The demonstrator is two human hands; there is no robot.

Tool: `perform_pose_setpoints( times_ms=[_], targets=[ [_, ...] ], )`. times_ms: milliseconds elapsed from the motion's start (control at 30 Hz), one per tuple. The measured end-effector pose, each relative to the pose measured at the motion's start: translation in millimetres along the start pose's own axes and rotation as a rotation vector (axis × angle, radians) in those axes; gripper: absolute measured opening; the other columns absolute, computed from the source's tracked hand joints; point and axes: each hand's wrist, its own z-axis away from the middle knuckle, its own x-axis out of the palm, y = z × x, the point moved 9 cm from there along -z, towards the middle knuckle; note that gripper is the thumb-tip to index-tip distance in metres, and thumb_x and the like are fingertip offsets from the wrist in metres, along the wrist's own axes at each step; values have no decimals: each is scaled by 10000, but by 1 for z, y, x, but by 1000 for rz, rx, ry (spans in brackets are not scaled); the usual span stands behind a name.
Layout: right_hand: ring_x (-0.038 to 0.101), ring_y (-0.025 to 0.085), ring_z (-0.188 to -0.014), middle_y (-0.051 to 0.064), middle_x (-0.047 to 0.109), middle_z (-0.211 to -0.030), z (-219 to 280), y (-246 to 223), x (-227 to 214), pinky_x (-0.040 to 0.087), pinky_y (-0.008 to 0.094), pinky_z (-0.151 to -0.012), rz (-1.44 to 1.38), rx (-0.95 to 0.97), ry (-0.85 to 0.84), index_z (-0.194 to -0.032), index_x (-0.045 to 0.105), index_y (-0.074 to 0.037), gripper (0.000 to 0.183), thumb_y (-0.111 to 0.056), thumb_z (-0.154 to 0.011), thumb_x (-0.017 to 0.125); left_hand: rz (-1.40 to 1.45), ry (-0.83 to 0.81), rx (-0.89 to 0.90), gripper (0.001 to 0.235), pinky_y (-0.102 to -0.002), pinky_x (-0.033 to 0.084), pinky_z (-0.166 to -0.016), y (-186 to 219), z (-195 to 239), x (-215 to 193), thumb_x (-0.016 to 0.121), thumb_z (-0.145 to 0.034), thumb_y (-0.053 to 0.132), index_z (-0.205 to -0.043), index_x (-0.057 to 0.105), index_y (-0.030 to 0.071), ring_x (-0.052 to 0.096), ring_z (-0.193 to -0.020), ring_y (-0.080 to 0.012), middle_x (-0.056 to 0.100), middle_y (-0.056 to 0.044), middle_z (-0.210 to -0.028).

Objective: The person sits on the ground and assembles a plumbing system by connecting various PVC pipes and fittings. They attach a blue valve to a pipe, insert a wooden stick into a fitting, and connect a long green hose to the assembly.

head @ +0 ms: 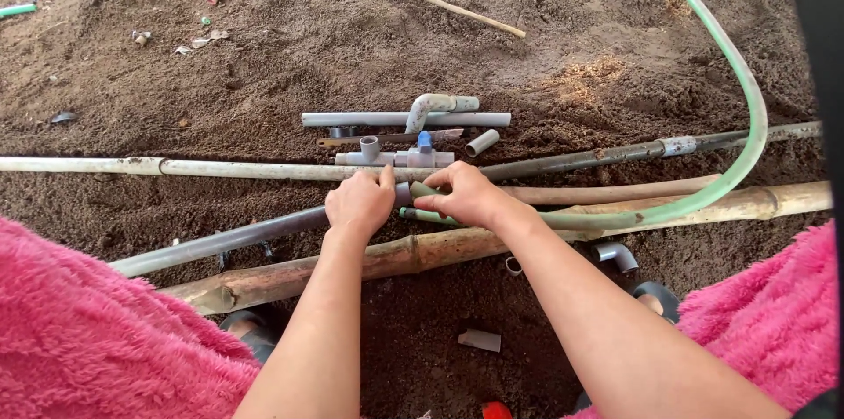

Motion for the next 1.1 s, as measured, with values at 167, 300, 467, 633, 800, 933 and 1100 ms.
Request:
perform_pose_setpoints(
  times_ms=[167,300,467,633,800,933,1100],
  targets=[
    [668,174,-492,62,725,-646,5,-4,16,582,304,-477,-7,23,-83,-1179,845,-182,335,-300,-871,786,69,-166,39,673,-483,529,-1022,14,33,-11,383,-1014,675,-1171,853,221,752,-1120,-415,825,-139,-974],
    [676,205,-477,74,715,-613,19,-14,19,596,333,-467,85,66,-172,-1027,867,-184,244,-290,-819,793,31,-343,58,798,-493,534,-1072,18,44,-2,356,-954,744,-1209,832,157,763,-1137,-377,838,-123,-927],
    [678,206,-464,81,706,-583,18,-20,32,592,325,-438,183,54,-242,-772,790,-113,157,-257,-830,814,-7,-457,41,773,-433,555,-1022,13,42,22,443,-883,761,-1165,849,166,810,-951,-284,840,-101,-932],
    [664,194,-435,57,697,-560,15,-26,32,575,319,-407,237,23,-260,-712,747,-128,225,-295,-849,808,15,-467,39,716,-409,573,-969,6,29,36,465,-889,705,-1086,859,141,817,-888,-277,840,-108,-896],
    [692,219,-515,110,718,-652,4,-14,28,607,344,-475,176,34,-190,-879,771,-60,227,-284,-859,797,-44,-345,67,790,-455,547,-1063,10,21,27,375,-896,798,-1219,828,237,737,-1216,-345,821,-114,-1165],
    [782,418,-984,233,796,-968,20,-26,15,632,521,-793,232,29,-41,-1054,804,-59,288,-297,-898,761,50,-299,68,971,-486,516,-1107,23,46,-1,329,-892,914,-1367,766,189,709,-1262,-369,798,-149,-1213],
    [701,374,-1265,112,779,-1246,34,-24,-23,572,530,-1044,245,190,114,-1246,800,-264,395,-465,-919,704,1,-329,58,1074,-510,451,-1204,20,54,-2,226,-860,981,-1385,740,197,620,-1389,-386,748,-149,-1356]
  ],
)
